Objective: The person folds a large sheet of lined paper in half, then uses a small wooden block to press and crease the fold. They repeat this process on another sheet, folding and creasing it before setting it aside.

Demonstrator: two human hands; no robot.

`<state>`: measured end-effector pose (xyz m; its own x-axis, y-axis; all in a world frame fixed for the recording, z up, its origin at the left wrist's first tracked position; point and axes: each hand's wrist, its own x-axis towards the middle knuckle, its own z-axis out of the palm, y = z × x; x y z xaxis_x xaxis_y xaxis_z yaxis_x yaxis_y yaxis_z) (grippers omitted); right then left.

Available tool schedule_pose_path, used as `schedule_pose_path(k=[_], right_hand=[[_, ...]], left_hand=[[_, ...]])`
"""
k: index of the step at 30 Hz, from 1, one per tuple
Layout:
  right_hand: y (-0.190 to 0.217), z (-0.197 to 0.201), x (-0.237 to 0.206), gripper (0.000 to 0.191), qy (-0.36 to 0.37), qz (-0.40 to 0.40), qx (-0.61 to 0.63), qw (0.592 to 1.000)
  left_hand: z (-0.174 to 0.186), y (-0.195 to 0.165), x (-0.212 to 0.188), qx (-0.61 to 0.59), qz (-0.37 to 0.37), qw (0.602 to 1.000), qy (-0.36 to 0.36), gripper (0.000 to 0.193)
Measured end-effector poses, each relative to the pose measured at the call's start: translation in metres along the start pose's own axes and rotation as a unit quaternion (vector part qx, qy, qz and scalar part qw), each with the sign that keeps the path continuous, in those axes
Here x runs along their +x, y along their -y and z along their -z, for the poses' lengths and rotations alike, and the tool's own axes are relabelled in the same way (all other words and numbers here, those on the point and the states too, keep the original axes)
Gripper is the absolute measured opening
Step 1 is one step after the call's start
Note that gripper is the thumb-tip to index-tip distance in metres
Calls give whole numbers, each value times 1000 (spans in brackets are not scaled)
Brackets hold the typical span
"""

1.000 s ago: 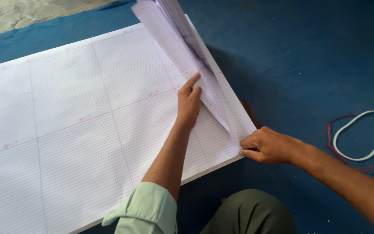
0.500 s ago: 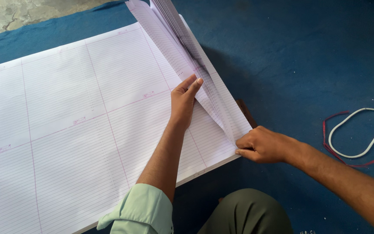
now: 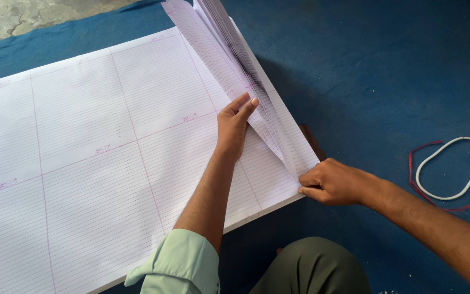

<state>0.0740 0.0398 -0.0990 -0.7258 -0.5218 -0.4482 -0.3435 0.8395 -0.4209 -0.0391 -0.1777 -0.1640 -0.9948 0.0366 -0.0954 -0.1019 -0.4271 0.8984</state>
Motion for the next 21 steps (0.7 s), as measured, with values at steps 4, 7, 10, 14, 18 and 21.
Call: schedule_pose_path(k=[4,7,10,14,18,21], right_hand=[[-1,-1,0,32,-4,9,3,1000],[-1,-1,0,32,-5,14,4,1000],[0,0,0,32,-1,10,1,1000],[1,0,0,32,-2,8,-2,1000],[2,0,-1,32,-6,10,8,1000],[2,0,-1,33,-2,0,5,1000]], left_hand=[[0,0,-1,8,1,1000,-7,65],[0,0,-1,4,2,1000,-6,62],[1,2,0,-1,0,1000,-3,53],[0,4,1,4,-5,1000,-16,35],[0,6,3,29,10,998,-46,25],[-1,8,3,26,-7,998,-50,24]])
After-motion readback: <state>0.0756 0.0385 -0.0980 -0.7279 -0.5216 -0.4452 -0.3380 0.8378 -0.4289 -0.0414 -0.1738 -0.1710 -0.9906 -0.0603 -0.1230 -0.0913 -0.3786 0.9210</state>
